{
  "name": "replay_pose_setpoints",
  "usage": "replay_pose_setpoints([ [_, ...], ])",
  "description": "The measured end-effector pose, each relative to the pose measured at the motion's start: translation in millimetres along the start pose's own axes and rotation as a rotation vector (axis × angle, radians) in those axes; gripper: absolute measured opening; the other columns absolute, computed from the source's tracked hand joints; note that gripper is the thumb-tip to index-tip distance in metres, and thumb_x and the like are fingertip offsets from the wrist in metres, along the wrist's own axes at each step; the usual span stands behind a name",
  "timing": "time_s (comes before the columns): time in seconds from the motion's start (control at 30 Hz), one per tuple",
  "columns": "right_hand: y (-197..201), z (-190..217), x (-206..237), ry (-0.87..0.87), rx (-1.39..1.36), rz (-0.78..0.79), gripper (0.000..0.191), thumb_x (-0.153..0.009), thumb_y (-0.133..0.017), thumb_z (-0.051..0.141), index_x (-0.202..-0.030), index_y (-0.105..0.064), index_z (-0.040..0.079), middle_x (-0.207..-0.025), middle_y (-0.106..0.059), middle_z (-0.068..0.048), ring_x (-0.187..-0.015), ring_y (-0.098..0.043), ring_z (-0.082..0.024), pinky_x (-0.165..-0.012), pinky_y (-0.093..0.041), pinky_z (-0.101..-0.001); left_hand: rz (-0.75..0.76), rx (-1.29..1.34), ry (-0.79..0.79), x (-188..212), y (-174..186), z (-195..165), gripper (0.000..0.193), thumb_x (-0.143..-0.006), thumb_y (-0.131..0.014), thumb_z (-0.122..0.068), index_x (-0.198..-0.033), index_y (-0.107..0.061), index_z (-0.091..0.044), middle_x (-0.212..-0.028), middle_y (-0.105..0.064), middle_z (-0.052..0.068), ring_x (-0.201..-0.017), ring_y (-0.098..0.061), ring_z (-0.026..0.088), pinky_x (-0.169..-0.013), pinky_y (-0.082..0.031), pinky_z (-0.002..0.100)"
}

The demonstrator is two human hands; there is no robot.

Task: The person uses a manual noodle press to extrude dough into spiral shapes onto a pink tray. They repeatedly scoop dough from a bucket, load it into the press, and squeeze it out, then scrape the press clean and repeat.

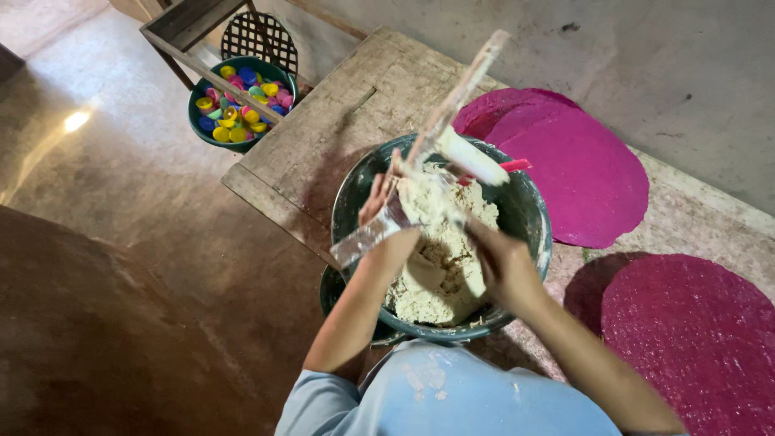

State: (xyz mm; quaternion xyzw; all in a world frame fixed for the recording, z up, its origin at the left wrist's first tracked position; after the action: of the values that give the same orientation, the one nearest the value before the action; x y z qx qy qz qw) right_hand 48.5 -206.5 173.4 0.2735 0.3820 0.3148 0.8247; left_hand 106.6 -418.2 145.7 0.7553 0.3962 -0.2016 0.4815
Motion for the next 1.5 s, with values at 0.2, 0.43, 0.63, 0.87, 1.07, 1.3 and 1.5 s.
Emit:
replay_pose_setpoints([
  [0.2,3.2,-49.3,36.3,-0.465,-0.339,0.270,0.047,-0.096,-0.060,0.003,-0.141,-0.063,0.016,-0.098,-0.077,-0.016,-0.054,-0.061,-0.015,-0.046,-0.053,-0.0309,0.064,-0.041,-0.014,-16.5,21.8,-1.5,0.053,-0.086,-0.077,-0.019,-0.135,-0.060,-0.008,-0.158,-0.044,0.025,-0.118,-0.061,0.044,-0.088,-0.058,0.047],
  [0.43,-22.0,-43.0,23.2,-0.340,-0.246,0.094,0.039,-0.104,-0.059,0.013,-0.143,-0.061,0.009,-0.106,-0.072,-0.020,-0.060,-0.058,-0.014,-0.052,-0.052,-0.0297,0.073,-0.126,-0.043,-8.5,10.2,-15.4,0.066,-0.076,-0.077,-0.021,-0.136,-0.057,-0.005,-0.159,-0.032,0.033,-0.110,-0.060,0.045,-0.087,-0.057,0.046],
  [0.63,46.0,-2.8,9.8,-0.916,0.188,0.588,0.041,-0.109,-0.046,0.031,-0.146,-0.062,0.029,-0.104,-0.081,-0.019,-0.065,-0.060,-0.042,-0.064,-0.053,-0.0472,0.181,0.020,0.064,5.3,15.2,27.6,0.060,-0.096,-0.071,-0.025,-0.149,-0.050,-0.007,-0.164,-0.041,0.019,-0.093,-0.067,0.027,-0.066,-0.055,0.040],
  [0.87,28.3,42.6,-48.2,0.016,0.774,0.750,0.027,-0.101,-0.050,0.026,-0.102,-0.071,0.010,-0.083,-0.073,-0.009,-0.068,-0.068,-0.021,-0.056,-0.055,-0.0367,0.199,0.173,-0.255,37.5,5.1,-0.3,0.068,-0.075,-0.082,-0.027,-0.137,-0.060,-0.007,-0.139,-0.059,0.019,-0.114,-0.063,0.037,-0.093,-0.055,0.042],
  [1.07,27.6,81.6,-39.8,0.499,1.019,0.821,0.038,-0.083,-0.063,0.014,-0.121,-0.064,0.007,-0.096,-0.066,-0.007,-0.066,-0.064,-0.017,-0.048,-0.056,-0.0274,0.631,0.731,0.245,61.4,9.9,31.9,0.041,-0.083,-0.076,-0.020,-0.121,-0.068,-0.007,-0.116,-0.075,0.010,-0.107,-0.071,0.024,-0.096,-0.056,0.036],
  [1.3,69.3,135.5,-76.2,0.199,1.083,0.806,0.014,-0.098,-0.058,0.016,-0.111,-0.063,0.015,-0.078,-0.067,-0.001,-0.058,-0.066,-0.011,-0.043,-0.054,-0.0273,0.467,0.505,-0.085,38.7,14.9,57.3,0.046,-0.087,-0.075,-0.018,-0.130,-0.061,-0.006,-0.121,-0.072,0.009,-0.109,-0.069,0.022,-0.097,-0.055,0.035],
  [1.5,-6.3,101.3,-59.1,0.412,0.969,0.669,0.023,-0.083,-0.064,0.016,-0.105,-0.065,0.009,-0.082,-0.069,-0.003,-0.067,-0.070,-0.018,-0.059,-0.055,-0.0304,0.600,0.857,0.131,42.5,8.2,37.7,0.058,-0.087,-0.075,-0.017,-0.139,-0.053,-0.001,-0.125,-0.067,0.011,-0.109,-0.067,0.022,-0.095,-0.056,0.035],
])
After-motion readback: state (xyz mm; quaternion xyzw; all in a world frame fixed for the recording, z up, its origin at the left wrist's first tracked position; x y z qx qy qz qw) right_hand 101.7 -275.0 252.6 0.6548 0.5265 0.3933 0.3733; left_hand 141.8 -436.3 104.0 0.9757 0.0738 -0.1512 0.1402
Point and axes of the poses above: each hand's wrist, its own x-axis away from the middle knuckle, its own y-axis out of the back of the hand, z = x × y, the point moved 3 cm from there along -x, towards the middle knuckle
